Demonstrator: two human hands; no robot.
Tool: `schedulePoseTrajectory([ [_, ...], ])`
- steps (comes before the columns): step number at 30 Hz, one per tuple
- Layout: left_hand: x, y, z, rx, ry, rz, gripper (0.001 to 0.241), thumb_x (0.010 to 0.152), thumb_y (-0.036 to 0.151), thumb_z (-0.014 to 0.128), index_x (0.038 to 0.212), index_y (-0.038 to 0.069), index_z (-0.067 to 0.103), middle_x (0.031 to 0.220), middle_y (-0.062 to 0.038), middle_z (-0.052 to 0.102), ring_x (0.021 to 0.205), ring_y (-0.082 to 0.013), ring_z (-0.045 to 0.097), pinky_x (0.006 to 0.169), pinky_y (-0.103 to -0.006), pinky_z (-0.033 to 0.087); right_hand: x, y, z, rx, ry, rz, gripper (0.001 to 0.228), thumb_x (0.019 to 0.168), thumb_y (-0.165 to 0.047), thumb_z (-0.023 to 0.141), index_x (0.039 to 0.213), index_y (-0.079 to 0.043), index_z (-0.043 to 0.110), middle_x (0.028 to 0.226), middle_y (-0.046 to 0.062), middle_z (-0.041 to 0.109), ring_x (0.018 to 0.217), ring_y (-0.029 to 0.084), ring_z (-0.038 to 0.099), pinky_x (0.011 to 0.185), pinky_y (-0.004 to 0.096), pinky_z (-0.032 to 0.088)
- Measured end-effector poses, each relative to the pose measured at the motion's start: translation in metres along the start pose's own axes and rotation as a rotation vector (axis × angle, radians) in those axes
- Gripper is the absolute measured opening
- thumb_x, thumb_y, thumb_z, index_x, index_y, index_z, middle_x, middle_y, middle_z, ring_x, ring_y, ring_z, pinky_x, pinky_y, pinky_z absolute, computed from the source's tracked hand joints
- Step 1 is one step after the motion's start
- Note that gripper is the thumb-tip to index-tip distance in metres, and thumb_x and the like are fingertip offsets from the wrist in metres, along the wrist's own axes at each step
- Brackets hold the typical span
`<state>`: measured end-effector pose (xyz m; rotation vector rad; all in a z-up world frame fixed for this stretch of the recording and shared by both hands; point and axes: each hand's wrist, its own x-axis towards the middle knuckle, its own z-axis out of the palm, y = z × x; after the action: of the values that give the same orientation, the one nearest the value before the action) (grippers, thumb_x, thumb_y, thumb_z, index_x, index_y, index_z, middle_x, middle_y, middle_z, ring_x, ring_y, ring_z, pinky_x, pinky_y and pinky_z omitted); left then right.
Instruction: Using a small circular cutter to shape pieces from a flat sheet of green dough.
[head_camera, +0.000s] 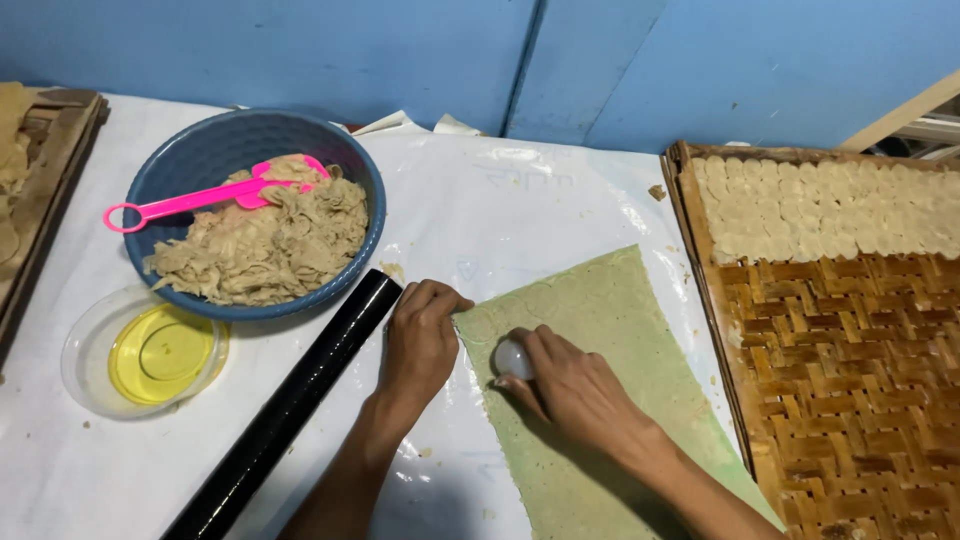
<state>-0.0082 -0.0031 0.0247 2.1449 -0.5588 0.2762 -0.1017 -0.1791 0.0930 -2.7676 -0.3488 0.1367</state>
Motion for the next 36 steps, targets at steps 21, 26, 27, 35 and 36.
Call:
schedulePoseTrajectory([
  [21,-0.001,-0.008,0.005,-0.009,0.008,0.01,0.023,0.083,-0.011,0.059,0.084,0.005,0.077,0.086,-0.003,0.067,0.08,-0.0191,0.062,0.07,-0.0351,0.054,0.026,-0.025,0.022,-0.283,0.081,-0.087,0.037,0.106,-0.035,0.049,0.112,0.001,0.05,0.079,0.014,0.055,0.041,0.023,0.06,0.03,0.034,0.043],
  [26,-0.002,-0.007,0.003,-0.021,0.01,0.013,0.025,0.082,-0.012,0.059,0.085,0.004,0.077,0.086,-0.005,0.068,0.079,-0.0192,0.062,0.069,-0.0345,0.054,0.023,-0.008,0.014,-0.096,-0.027,-0.058,0.042,0.104,-0.042,0.043,0.119,-0.003,0.049,0.09,0.017,0.063,0.051,0.027,0.066,0.039,0.038,0.053],
  [27,-0.001,-0.007,0.003,-0.023,0.004,0.011,0.024,0.082,-0.013,0.059,0.085,0.004,0.077,0.085,-0.006,0.068,0.079,-0.0191,0.062,0.069,-0.0343,0.054,0.022,-0.002,0.011,0.037,-0.056,-0.022,0.046,0.103,-0.045,0.04,0.122,-0.004,0.049,0.097,0.018,0.069,0.051,0.029,0.068,0.042,0.04,0.056],
  [35,0.001,-0.005,0.002,-0.015,0.026,0.027,0.025,0.084,-0.011,0.057,0.084,0.004,0.077,0.083,-0.005,0.068,0.076,-0.0192,0.06,0.067,-0.0348,0.052,-0.019,-0.024,0.011,-0.084,-0.075,0.1,0.057,0.101,-0.046,0.048,0.129,0.004,0.048,0.097,0.016,0.063,0.059,0.027,0.067,0.045,0.036,0.06],
  [36,0.0,-0.005,0.002,-0.013,0.027,0.03,0.025,0.084,-0.012,0.058,0.085,0.003,0.077,0.083,-0.005,0.069,0.076,-0.0192,0.06,0.067,-0.0345,0.053,-0.021,-0.036,0.007,-0.079,-0.114,0.118,0.056,0.102,-0.044,0.047,0.131,0.004,0.048,0.095,0.016,0.062,0.061,0.028,0.067,0.048,0.039,0.058],
])
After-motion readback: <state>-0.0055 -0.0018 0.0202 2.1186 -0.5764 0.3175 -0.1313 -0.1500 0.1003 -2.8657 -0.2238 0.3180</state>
